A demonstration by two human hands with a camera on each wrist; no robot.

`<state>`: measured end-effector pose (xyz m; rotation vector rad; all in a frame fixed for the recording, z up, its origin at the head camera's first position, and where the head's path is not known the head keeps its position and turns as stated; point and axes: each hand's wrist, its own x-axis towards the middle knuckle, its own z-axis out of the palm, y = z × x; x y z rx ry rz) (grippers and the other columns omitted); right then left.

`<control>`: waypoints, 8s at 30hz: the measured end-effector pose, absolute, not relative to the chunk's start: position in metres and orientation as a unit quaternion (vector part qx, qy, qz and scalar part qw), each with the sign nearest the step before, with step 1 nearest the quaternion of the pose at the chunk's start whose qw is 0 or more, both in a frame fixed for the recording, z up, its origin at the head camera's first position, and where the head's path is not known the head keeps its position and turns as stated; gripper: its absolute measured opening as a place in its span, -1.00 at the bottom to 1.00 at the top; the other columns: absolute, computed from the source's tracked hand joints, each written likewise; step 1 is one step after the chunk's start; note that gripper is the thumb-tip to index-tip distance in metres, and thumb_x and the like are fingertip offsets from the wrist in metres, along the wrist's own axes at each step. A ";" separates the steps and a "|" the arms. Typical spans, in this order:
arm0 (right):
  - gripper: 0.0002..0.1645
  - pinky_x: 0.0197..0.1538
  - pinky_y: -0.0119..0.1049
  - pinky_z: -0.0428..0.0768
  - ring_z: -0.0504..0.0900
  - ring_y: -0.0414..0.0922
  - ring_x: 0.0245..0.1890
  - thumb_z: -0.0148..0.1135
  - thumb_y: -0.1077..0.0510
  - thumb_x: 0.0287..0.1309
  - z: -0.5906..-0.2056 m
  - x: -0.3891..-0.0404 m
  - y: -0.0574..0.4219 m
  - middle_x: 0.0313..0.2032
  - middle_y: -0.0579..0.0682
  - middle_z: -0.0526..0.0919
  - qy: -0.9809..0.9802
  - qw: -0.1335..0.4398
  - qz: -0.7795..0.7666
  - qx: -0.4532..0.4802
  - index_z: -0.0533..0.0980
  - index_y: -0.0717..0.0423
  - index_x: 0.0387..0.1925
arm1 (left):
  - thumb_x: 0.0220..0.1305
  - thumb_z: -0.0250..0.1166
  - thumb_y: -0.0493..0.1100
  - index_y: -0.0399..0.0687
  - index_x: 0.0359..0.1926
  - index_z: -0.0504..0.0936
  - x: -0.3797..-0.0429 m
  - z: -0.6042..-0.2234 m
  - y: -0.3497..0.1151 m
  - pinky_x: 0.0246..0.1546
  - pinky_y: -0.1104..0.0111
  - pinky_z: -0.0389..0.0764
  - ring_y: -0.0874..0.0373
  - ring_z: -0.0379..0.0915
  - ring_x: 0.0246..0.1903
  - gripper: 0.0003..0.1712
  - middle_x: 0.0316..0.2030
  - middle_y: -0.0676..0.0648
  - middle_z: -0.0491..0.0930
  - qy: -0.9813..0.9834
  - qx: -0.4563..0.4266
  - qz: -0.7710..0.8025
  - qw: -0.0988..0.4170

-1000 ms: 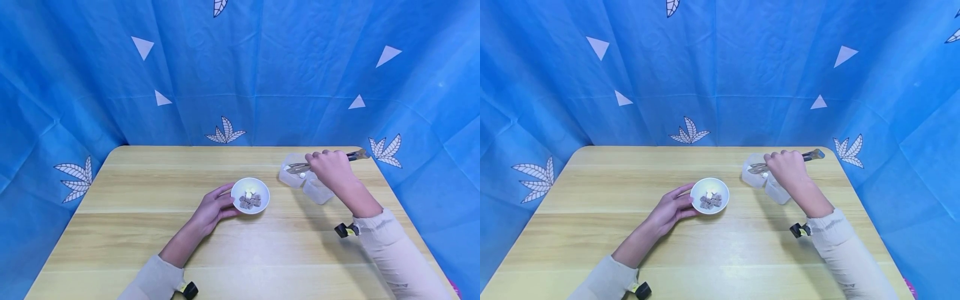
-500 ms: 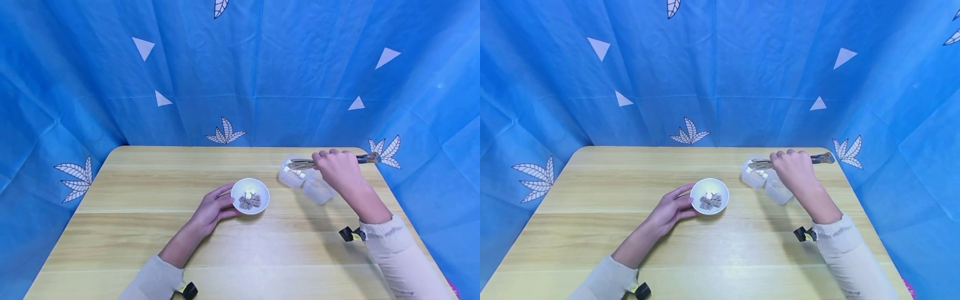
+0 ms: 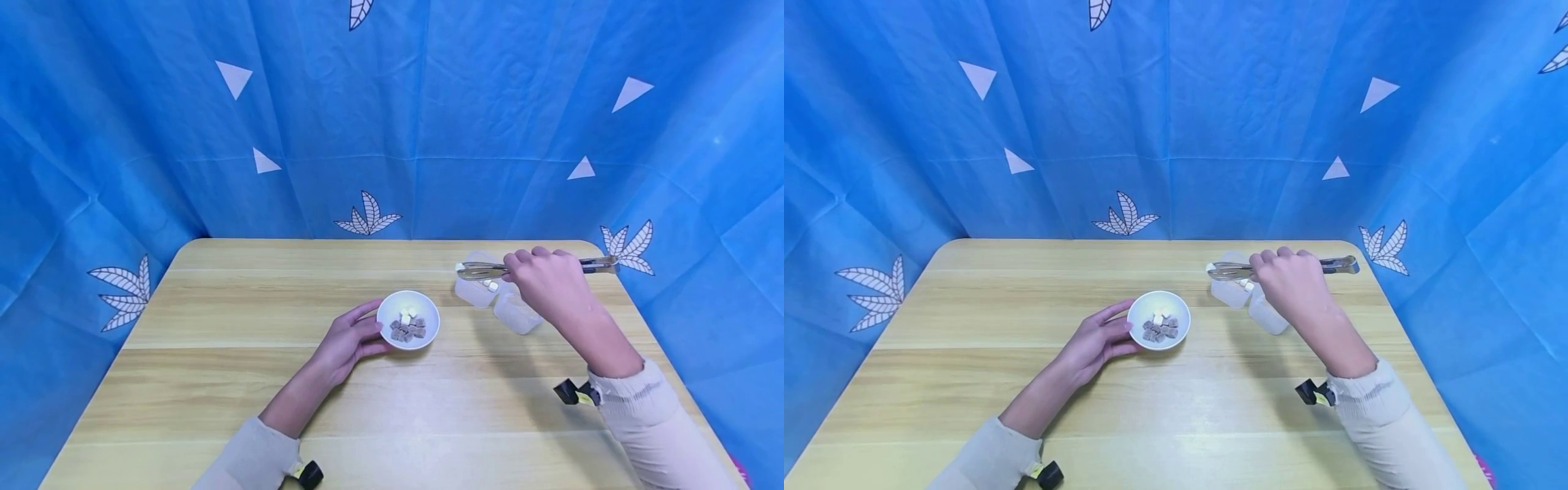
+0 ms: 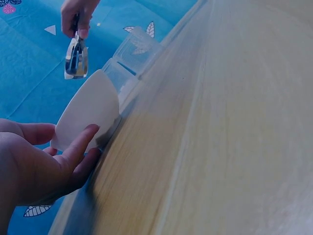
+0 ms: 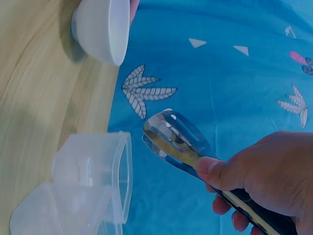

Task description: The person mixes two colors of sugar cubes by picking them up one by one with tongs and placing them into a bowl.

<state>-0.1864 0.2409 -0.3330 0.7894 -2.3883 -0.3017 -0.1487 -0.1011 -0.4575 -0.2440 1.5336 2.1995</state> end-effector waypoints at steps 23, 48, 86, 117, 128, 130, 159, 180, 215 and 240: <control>-0.70 -0.67 -0.32 0.42 0.60 -0.08 -0.55 0.59 -0.01 0.07 -0.339 -0.161 0.203 -0.55 -0.07 0.68 -0.897 0.253 -0.118 0.342 0.64 0.08 -0.41 | 0.43 0.15 -0.41 -0.04 0.50 0.38 -0.148 -0.458 -0.101 0.11 0.06 0.80 -0.22 0.59 0.23 -0.35 0.34 -0.40 0.49 0.553 -0.090 0.797 0.224; -0.66 -0.67 -0.35 0.33 0.46 -0.08 -0.66 0.57 0.00 0.09 -0.338 -0.163 0.204 -0.60 -0.07 0.56 -0.893 0.282 -0.102 0.336 0.59 0.11 -0.42 | 0.45 0.15 -0.39 -0.02 0.50 0.39 -0.149 -0.458 -0.102 0.10 0.09 0.80 -0.18 0.61 0.22 -0.36 0.35 -0.39 0.48 0.557 -0.094 0.793 0.228; -0.76 -0.75 -0.30 0.20 0.27 -0.13 -0.71 0.45 0.07 0.23 -0.327 -0.197 0.249 -0.70 -0.07 0.42 -0.968 0.103 -0.116 0.198 0.64 0.11 -0.46 | 0.41 0.17 -0.40 0.01 0.48 0.41 -0.148 -0.459 -0.101 0.10 0.09 0.81 -0.08 0.67 0.13 -0.35 0.33 -0.35 0.53 0.559 -0.100 0.792 0.224; -0.76 -0.71 -0.18 0.45 0.33 -0.10 -0.68 0.38 0.14 0.23 -0.349 -0.220 0.231 -0.70 -0.04 0.47 -0.964 0.024 -0.158 0.212 0.63 0.10 -0.54 | 0.42 0.18 -0.38 0.00 0.48 0.41 -0.148 -0.457 -0.101 0.10 0.10 0.81 -0.11 0.66 0.16 -0.36 0.33 -0.36 0.52 0.560 -0.102 0.790 0.226; -0.70 -0.72 -0.26 0.36 0.22 -0.14 -0.67 0.38 0.20 0.19 -0.347 -0.224 0.220 -0.72 -0.07 0.37 -0.959 0.039 -0.174 0.220 0.55 0.07 -0.64 | 0.42 0.18 -0.38 -0.01 0.49 0.41 -0.149 -0.459 -0.101 0.09 0.11 0.81 -0.13 0.65 0.17 -0.35 0.33 -0.38 0.51 0.563 -0.097 0.790 0.224; -0.66 -0.72 -0.28 0.30 0.19 -0.15 -0.67 0.35 0.23 0.20 -0.347 -0.223 0.218 -0.73 -0.09 0.33 -0.957 0.044 -0.179 0.223 0.51 0.06 -0.66 | 0.41 0.19 -0.39 -0.01 0.49 0.40 -0.149 -0.459 -0.101 0.10 0.11 0.81 -0.14 0.65 0.18 -0.35 0.33 -0.38 0.51 0.563 -0.097 0.790 0.224; -0.79 -0.59 -0.22 0.65 0.30 -0.17 -0.61 0.37 0.32 0.18 -0.345 -0.238 0.176 -0.66 -0.07 0.49 -0.935 0.022 -0.263 0.235 0.67 0.01 -0.53 | 0.40 0.19 -0.39 -0.01 0.48 0.41 -0.149 -0.458 -0.101 0.10 0.10 0.81 -0.12 0.66 0.16 -0.34 0.34 -0.35 0.52 0.561 -0.105 0.790 0.226; -0.58 -0.67 -0.34 0.31 0.14 -0.18 -0.62 0.31 0.39 0.16 -0.354 -0.230 0.192 -0.71 -0.09 0.25 -0.935 0.044 -0.250 0.245 0.39 0.06 -0.71 | 0.40 0.19 -0.40 -0.04 0.50 0.37 -0.150 -0.457 -0.101 0.12 0.11 0.79 -0.16 0.63 0.20 -0.33 0.36 -0.38 0.49 0.560 -0.097 0.791 0.226; -0.92 -0.72 -0.41 0.07 0.16 -0.18 -0.74 0.32 0.34 0.16 -0.352 -0.212 0.237 -0.76 -0.08 0.31 -0.941 0.096 -0.189 0.264 0.66 0.16 -0.42 | 0.40 0.18 -0.41 -0.02 0.49 0.40 -0.147 -0.458 -0.102 0.14 0.06 0.78 -0.17 0.63 0.19 -0.34 0.33 -0.38 0.51 0.556 -0.102 0.795 0.220; -0.80 -0.72 -0.39 0.01 0.16 -0.17 -0.76 0.47 0.13 0.21 -0.320 -0.196 0.238 -0.78 -0.11 0.29 -0.956 0.103 -0.141 0.237 0.63 0.17 -0.40 | 0.41 0.18 -0.40 -0.03 0.50 0.37 -0.147 -0.456 -0.101 0.16 0.08 0.77 -0.21 0.60 0.24 -0.33 0.35 -0.39 0.49 0.556 -0.107 0.793 0.225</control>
